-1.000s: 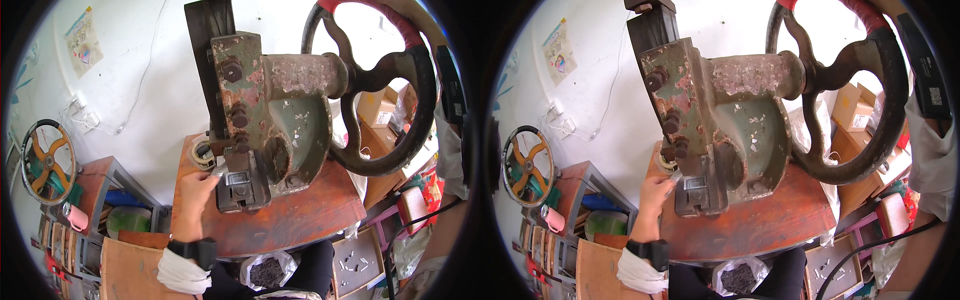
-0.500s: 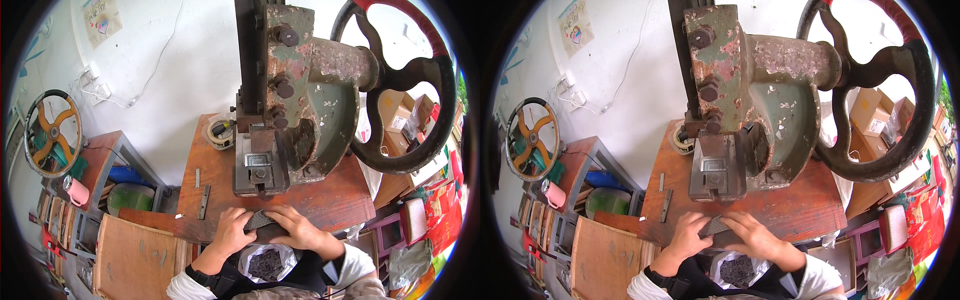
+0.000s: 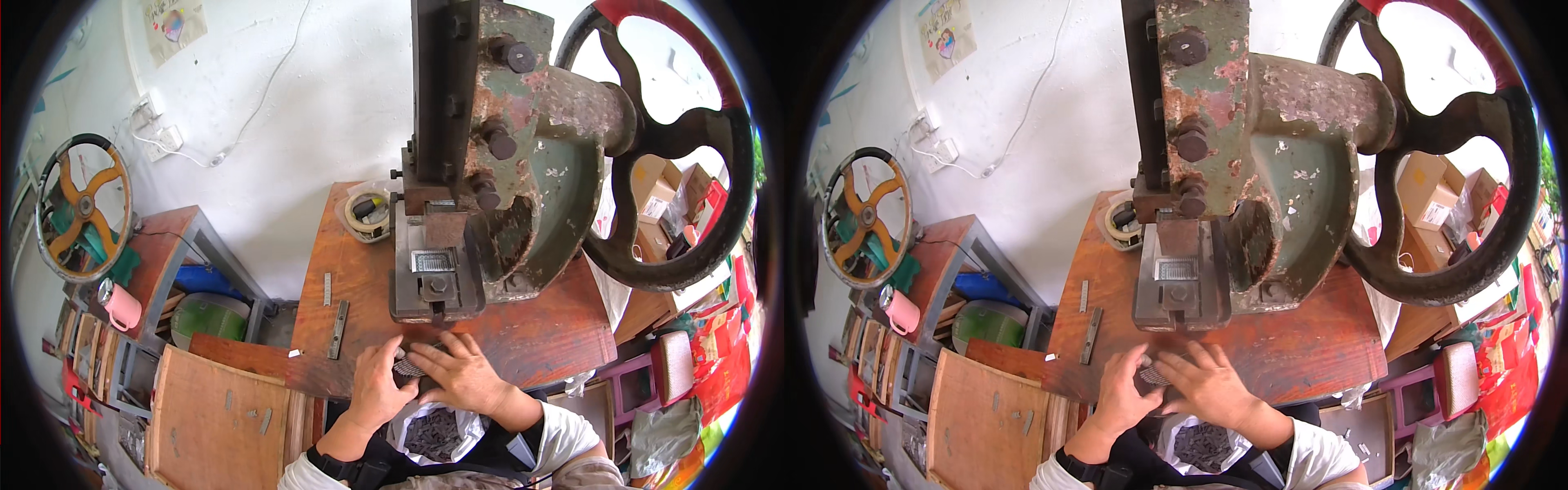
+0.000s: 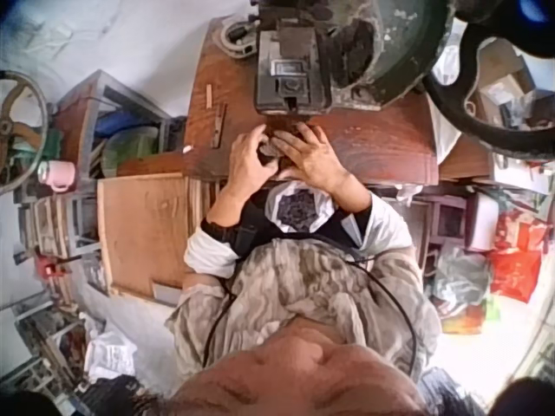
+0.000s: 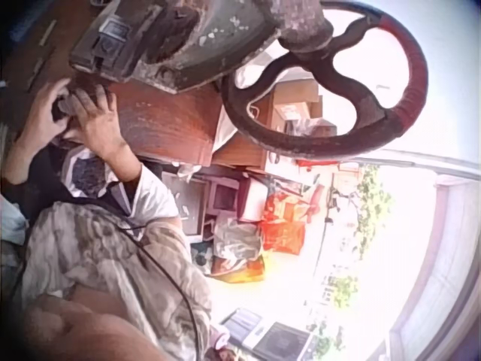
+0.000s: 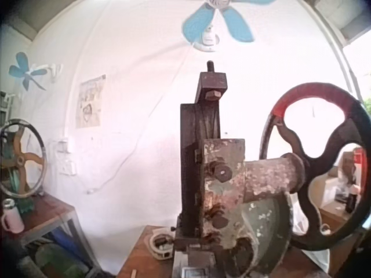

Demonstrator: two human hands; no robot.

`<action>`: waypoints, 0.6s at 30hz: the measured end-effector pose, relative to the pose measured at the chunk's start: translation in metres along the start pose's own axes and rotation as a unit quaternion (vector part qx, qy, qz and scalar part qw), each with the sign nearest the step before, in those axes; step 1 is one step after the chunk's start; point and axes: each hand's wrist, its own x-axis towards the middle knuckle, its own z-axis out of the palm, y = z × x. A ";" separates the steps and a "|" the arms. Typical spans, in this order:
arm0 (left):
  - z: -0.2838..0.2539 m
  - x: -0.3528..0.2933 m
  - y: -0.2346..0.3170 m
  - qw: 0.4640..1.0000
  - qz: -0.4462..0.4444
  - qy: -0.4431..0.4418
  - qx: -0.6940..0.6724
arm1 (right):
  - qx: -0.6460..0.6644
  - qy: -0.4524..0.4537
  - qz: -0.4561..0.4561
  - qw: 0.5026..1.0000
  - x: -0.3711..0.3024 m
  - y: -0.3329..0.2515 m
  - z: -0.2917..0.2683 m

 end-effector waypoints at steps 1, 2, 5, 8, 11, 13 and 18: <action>0.000 0.001 0.001 1.000 0.002 -0.003 -0.005 | -0.012 0.004 0.029 1.000 -0.005 0.004 -0.001; 0.000 0.001 0.000 1.000 0.003 -0.005 -0.011 | -0.024 0.008 0.058 0.998 -0.009 0.006 -0.002; 0.001 0.000 -0.002 1.000 0.011 -0.005 -0.003 | -0.031 0.029 0.095 0.995 -0.011 0.006 -0.007; -0.002 0.001 0.001 1.000 0.006 -0.012 -0.006 | -0.009 0.036 0.127 0.991 -0.011 0.006 -0.004; -0.001 0.002 0.006 1.000 0.020 -0.009 -0.018 | 0.032 0.026 0.091 0.995 -0.004 0.001 0.002; 0.000 -0.002 0.002 1.000 0.006 0.012 -0.008 | 0.042 0.020 0.084 0.995 -0.004 0.004 0.004; 0.000 -0.006 0.004 0.997 -0.035 -0.012 -0.074 | 0.117 0.029 0.037 0.992 0.009 0.009 0.001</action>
